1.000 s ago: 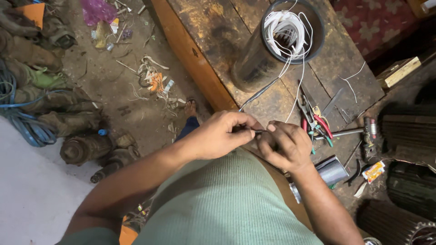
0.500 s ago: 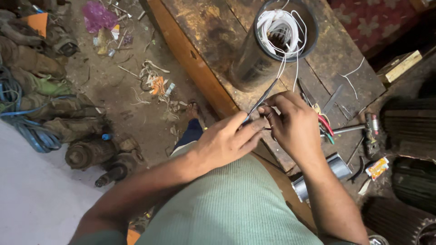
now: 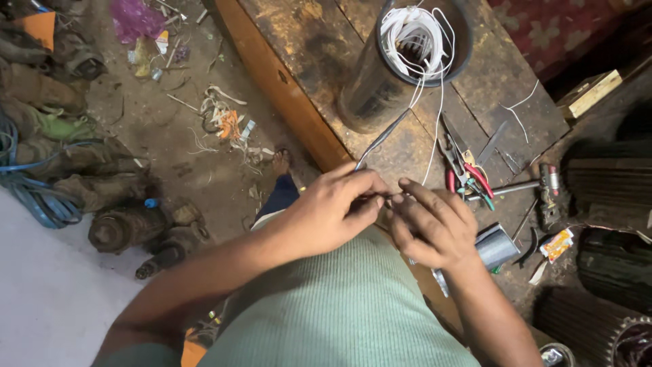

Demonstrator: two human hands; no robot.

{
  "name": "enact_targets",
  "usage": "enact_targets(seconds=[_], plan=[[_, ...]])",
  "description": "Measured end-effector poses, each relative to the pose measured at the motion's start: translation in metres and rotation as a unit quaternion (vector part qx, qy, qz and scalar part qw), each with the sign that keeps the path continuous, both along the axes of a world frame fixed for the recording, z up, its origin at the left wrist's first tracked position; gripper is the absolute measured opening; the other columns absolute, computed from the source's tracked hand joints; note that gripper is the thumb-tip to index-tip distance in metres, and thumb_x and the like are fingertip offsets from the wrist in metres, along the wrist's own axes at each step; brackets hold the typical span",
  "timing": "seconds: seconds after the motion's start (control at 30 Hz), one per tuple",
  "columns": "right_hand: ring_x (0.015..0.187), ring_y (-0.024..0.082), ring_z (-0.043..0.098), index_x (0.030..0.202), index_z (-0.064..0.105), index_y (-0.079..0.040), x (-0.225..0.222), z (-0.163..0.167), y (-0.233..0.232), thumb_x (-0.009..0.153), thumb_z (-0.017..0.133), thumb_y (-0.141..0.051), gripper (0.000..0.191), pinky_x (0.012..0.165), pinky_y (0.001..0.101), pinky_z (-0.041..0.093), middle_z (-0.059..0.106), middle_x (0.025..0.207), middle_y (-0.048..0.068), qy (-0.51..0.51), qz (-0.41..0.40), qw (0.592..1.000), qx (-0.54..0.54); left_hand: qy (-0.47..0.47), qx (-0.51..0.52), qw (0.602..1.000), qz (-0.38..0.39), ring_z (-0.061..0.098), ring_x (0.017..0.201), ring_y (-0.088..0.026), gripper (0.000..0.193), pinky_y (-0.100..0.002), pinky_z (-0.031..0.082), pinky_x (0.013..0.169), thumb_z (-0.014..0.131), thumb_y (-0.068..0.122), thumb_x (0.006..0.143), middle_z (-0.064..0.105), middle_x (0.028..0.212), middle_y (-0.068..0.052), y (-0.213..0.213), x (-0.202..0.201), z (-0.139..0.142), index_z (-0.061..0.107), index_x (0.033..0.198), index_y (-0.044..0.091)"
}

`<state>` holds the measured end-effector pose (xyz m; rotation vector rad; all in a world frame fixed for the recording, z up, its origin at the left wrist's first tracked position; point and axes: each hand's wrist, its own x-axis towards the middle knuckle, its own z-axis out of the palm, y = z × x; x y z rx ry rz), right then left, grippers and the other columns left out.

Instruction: The person strips insulation from two wires, twists the exposed ends together, and wraps the joint with electrical tape. They repeat this process for a second wire pair, using pliers and scissors to cut and strip the wires.

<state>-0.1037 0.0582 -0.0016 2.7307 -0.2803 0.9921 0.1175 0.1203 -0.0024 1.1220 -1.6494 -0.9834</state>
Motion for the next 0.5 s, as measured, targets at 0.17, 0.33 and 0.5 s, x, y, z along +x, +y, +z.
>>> enact_targets(seconds=[0.17, 0.33, 0.5], plan=[[0.092, 0.023, 0.075, 0.11, 0.076, -0.011, 0.009, 0.033, -0.005, 0.085, 0.077, -0.009, 0.025, 0.069, 0.0345, 0.057, 0.075, 0.11, 0.008, 0.036, -0.127, 0.966, 0.221, -0.059, -0.034, 0.997, 0.03, 0.064, 0.09, -0.038, 0.019, -0.044, 0.054, 0.08, 0.068, 0.008, 0.091, 0.056, 0.102, -0.018, 0.004, -0.002, 0.006, 0.061, 0.107, 0.0], [0.079, 0.028, 0.071, 0.094, 0.077, -0.013, 0.032, 0.042, -0.031, 0.089, 0.077, -0.018, 0.007, 0.067, 0.0396, 0.054, 0.072, 0.091, 0.005, 0.092, -0.227, 0.89, 0.385, -0.058, -0.087, 0.992, 0.075, 0.067, 0.085, -0.031, 0.019, -0.038, 0.057, 0.076, 0.068, 0.007, 0.094, 0.056, 0.109, -0.017, 0.006, -0.012, -0.001, 0.064, 0.112, 0.003], [0.079, 0.034, 0.069, 0.098, 0.075, -0.006, 0.04, 0.04, -0.036, 0.084, 0.083, -0.019, 0.02, 0.067, 0.0428, 0.053, 0.071, 0.092, 0.011, 0.099, -0.269, 0.882, 0.375, -0.157, -0.196, 0.96, 0.122, 0.067, 0.084, -0.029, 0.024, -0.038, 0.057, 0.075, 0.075, 0.012, 0.094, 0.056, 0.105, -0.012, 0.001, -0.021, -0.012, 0.068, 0.115, 0.006]])
